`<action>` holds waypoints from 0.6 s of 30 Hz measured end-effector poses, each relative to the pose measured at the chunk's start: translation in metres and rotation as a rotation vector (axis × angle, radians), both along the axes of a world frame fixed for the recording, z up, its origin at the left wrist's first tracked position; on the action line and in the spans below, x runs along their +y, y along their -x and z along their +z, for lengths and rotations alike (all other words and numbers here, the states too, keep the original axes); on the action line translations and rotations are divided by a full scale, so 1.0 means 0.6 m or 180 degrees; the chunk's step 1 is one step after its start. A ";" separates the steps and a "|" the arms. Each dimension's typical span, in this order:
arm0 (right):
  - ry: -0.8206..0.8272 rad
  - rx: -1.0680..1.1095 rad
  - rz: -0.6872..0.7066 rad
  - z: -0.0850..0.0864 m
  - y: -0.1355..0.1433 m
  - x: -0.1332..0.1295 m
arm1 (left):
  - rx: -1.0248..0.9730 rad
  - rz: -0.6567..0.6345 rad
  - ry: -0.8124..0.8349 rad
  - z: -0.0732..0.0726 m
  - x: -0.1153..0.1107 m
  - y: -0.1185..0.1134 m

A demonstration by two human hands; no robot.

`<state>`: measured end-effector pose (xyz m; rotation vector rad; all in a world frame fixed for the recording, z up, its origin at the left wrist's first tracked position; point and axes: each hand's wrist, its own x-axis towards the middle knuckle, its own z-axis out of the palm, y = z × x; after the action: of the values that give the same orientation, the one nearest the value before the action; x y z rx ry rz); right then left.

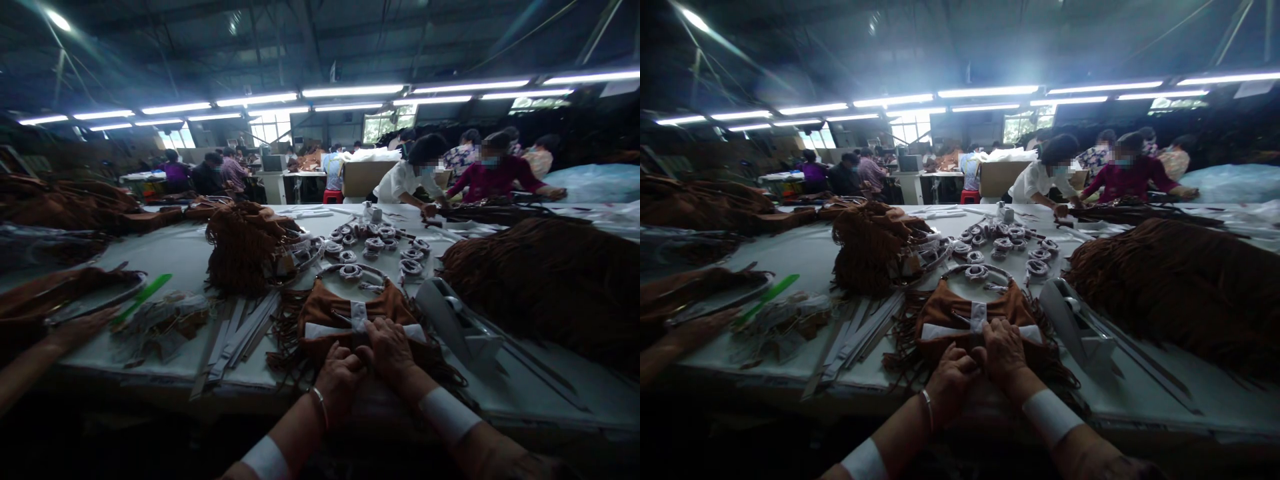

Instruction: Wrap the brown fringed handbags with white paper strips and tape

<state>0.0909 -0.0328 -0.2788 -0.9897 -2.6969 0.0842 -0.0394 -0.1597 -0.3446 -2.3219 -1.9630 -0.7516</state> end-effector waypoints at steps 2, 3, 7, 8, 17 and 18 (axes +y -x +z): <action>0.0038 0.0098 -0.0088 -0.002 0.010 0.020 | 0.0018 0.0027 -0.0031 0.002 -0.001 0.000; 0.0063 0.0154 -0.0142 -0.002 0.014 0.028 | 0.0016 0.0034 -0.0049 0.003 -0.002 0.000; 0.0065 0.0371 -0.0246 0.006 -0.003 0.047 | -0.0097 0.0071 -0.0112 0.005 -0.003 -0.004; 0.0030 0.0497 -0.0240 0.010 -0.018 0.051 | -0.0132 0.0104 -0.0135 0.004 -0.003 -0.004; 0.0279 0.1646 -0.1536 0.098 -0.279 0.209 | -0.0194 -0.0258 -0.0258 0.011 0.002 0.010; 0.0588 0.1618 -0.1794 0.102 -0.299 0.225 | -0.0137 -0.0298 -0.0298 0.013 0.004 0.013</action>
<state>0.2703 0.1022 -0.2177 -1.5055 -1.9099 0.4144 -0.0473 -0.1572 -0.3370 -2.3761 -1.8036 -0.8868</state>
